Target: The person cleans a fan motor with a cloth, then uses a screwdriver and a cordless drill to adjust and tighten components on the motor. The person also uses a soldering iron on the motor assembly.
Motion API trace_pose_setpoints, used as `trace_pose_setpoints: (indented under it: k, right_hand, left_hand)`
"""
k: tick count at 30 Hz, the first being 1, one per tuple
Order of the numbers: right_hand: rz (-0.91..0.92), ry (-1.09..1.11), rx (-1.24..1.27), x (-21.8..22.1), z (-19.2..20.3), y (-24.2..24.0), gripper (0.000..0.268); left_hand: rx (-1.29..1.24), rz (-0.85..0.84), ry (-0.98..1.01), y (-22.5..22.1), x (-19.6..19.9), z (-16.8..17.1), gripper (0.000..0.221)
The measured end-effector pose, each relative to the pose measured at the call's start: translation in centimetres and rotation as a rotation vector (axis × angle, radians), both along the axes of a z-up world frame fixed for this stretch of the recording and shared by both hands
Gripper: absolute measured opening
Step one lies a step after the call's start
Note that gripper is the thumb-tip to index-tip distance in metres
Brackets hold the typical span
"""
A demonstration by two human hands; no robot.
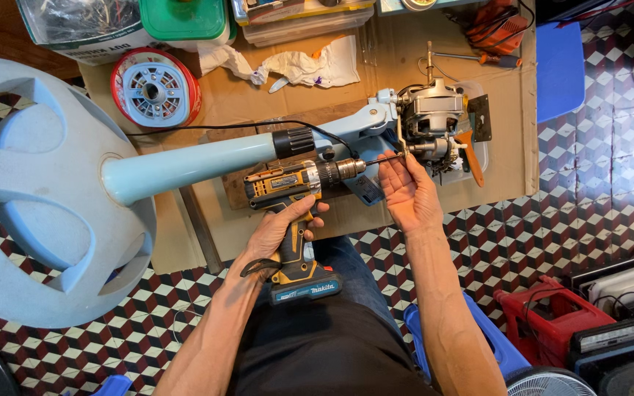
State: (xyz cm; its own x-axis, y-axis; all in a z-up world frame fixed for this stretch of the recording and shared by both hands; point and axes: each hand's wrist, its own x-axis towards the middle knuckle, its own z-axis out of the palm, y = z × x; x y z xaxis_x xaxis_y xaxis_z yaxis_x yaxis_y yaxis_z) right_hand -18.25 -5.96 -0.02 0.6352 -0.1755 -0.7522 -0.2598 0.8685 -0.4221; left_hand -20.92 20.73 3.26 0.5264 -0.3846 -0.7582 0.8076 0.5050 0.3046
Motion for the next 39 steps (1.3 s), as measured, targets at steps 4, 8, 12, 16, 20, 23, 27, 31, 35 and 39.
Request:
trace_pose_setpoints:
  k: [4,8,12,16,20,23,27,31,35,39]
  right_hand:
    - [0.007,-0.011,0.003,-0.1,0.3,0.0,0.023]
    - [0.049,-0.008,-0.059,0.3,0.6,-0.2,0.024]
    - [0.080,0.030,-0.216,0.5,0.5,0.2,0.031]
    - [0.113,0.031,-0.442,0.6,0.4,0.7,0.029]
    - [0.143,0.064,-0.426,0.7,0.7,0.2,0.026]
    - [0.153,0.040,-0.386,0.9,0.8,0.0,0.027]
    - [0.167,0.044,-0.350,0.9,0.8,-0.1,0.028]
    - [0.174,0.037,-0.328,0.7,0.8,-0.4,0.028]
    - [0.185,0.032,-0.300,0.7,0.7,-0.6,0.026]
    - [0.203,0.012,-0.283,0.5,0.5,-0.9,0.026]
  left_hand:
    - [-0.021,-0.007,0.014,0.1,0.3,0.1,0.041]
    - [-0.003,-0.030,-0.006,0.3,0.5,0.3,0.040]
    - [0.027,-0.064,-0.032,0.3,0.3,0.3,0.034]
    - [0.021,-0.115,-0.050,0.4,0.2,0.2,0.030]
    - [0.008,-0.114,-0.058,0.4,0.4,0.0,0.029]
    - [0.023,-0.130,-0.062,0.6,0.5,0.1,0.028]
    - [0.007,-0.068,-0.037,0.5,0.6,0.4,0.026]
    - [-0.039,-0.021,-0.010,0.2,0.6,0.7,0.025]
    - [-0.010,-0.015,-0.021,0.2,0.5,0.8,0.022]
    - [0.015,-0.104,-0.071,0.5,0.5,0.6,0.028]
